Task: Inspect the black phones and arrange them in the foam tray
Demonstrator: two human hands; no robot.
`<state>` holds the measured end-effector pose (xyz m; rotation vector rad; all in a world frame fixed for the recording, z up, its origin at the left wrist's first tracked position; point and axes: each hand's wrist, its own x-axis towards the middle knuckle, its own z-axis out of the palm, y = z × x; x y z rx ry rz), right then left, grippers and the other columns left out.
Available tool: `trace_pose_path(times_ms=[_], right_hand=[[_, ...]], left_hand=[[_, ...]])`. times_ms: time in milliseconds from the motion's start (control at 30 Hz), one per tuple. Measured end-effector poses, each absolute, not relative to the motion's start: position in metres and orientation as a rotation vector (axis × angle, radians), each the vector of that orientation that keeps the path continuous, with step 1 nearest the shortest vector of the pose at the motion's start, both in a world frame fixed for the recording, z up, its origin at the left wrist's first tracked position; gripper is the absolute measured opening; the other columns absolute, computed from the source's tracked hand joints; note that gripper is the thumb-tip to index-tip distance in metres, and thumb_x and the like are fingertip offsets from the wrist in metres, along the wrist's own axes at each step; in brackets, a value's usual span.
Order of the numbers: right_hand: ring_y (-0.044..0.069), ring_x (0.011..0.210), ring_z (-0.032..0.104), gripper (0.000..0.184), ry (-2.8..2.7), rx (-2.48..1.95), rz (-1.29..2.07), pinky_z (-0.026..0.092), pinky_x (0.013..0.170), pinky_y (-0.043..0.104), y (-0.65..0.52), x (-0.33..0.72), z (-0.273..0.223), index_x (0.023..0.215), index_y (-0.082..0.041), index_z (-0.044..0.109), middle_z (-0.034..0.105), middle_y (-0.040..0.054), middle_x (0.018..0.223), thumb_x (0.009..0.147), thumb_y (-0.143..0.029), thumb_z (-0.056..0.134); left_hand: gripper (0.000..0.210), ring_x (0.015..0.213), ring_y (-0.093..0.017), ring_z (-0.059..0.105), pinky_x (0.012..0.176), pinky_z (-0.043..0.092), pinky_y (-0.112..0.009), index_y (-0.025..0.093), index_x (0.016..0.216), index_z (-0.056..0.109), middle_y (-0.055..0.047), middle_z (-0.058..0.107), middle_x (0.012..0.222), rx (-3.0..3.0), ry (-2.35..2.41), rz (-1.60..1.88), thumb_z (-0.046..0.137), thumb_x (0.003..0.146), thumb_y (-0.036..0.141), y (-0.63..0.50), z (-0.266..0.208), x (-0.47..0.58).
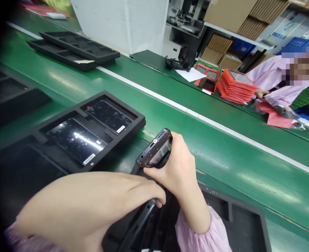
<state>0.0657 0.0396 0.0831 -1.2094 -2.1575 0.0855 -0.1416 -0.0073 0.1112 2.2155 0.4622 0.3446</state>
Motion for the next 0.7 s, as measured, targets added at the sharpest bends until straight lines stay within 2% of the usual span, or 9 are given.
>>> trace_pose_path(times_ms=[167, 267, 367, 500, 600, 700], right_hand=[[0.032, 0.094, 0.082, 0.056, -2.148, -1.194, 0.096, 0.069, 0.074, 0.041, 0.04, 0.068, 0.083, 0.124, -0.025, 0.055, 0.08, 0.0097, 0.11, 0.079, -0.049, 0.079], [0.032, 0.094, 0.082, 0.056, -2.129, -1.209, 0.113, 0.07, 0.074, 0.041, 0.04, 0.067, 0.083, 0.123, -0.025, 0.056, 0.08, 0.0094, 0.111, 0.079, -0.05, 0.078], [0.032, 0.095, 0.082, 0.058, -2.105, -1.224, 0.138, 0.07, 0.075, 0.042, 0.04, 0.065, 0.082, 0.124, -0.025, 0.057, 0.08, 0.0092, 0.111, 0.077, -0.05, 0.079], [0.033, 0.095, 0.081, 0.057, -2.101, -1.26, 0.196, 0.069, 0.077, 0.043, 0.04, 0.064, 0.083, 0.124, -0.026, 0.057, 0.08, 0.0094, 0.11, 0.076, -0.051, 0.077], [0.034, 0.097, 0.082, 0.053, -2.102, -1.273, 0.216, 0.069, 0.079, 0.045, 0.04, 0.063, 0.085, 0.123, -0.026, 0.057, 0.081, 0.0107, 0.11, 0.081, -0.054, 0.072], [0.034, 0.098, 0.083, 0.047, -2.106, -1.25, 0.19, 0.07, 0.079, 0.045, 0.04, 0.063, 0.085, 0.123, -0.025, 0.056, 0.081, 0.0126, 0.111, 0.087, -0.055, 0.066]], left_hand=[[0.064, 0.128, -0.025, 0.08, 0.109, 0.058, -0.026, 0.007, 0.146, 0.059, -0.013, 0.078, 0.141, 2.176, 0.35, 0.549, 0.092, 0.091, 0.006, -0.01, 0.123, -0.156], [0.061, 0.128, -0.023, 0.079, 0.112, 0.056, -0.022, 0.003, 0.145, 0.059, -0.014, 0.077, 0.141, 2.13, 0.263, 0.575, 0.087, 0.09, 0.001, -0.007, 0.13, -0.156], [0.067, 0.126, -0.021, 0.079, 0.114, 0.056, -0.021, 0.003, 0.143, 0.058, -0.014, 0.077, 0.14, 2.124, 0.266, 0.603, 0.088, 0.083, -0.005, -0.003, 0.129, -0.157], [0.073, 0.119, -0.018, 0.08, 0.109, 0.058, -0.019, 0.008, 0.141, 0.057, -0.011, 0.078, 0.137, 2.132, 0.282, 0.631, 0.097, 0.08, 0.003, 0.001, 0.126, -0.16], [0.077, 0.121, -0.016, 0.079, 0.11, 0.055, -0.015, 0.005, 0.138, 0.057, -0.012, 0.077, 0.136, 2.111, 0.251, 0.666, 0.103, 0.077, 0.013, 0.003, 0.126, -0.159], [0.08, 0.125, -0.016, 0.077, 0.114, 0.052, -0.013, 0.002, 0.137, 0.058, -0.014, 0.076, 0.138, 2.082, 0.243, 0.694, 0.104, 0.072, 0.011, 0.005, 0.125, -0.156]])
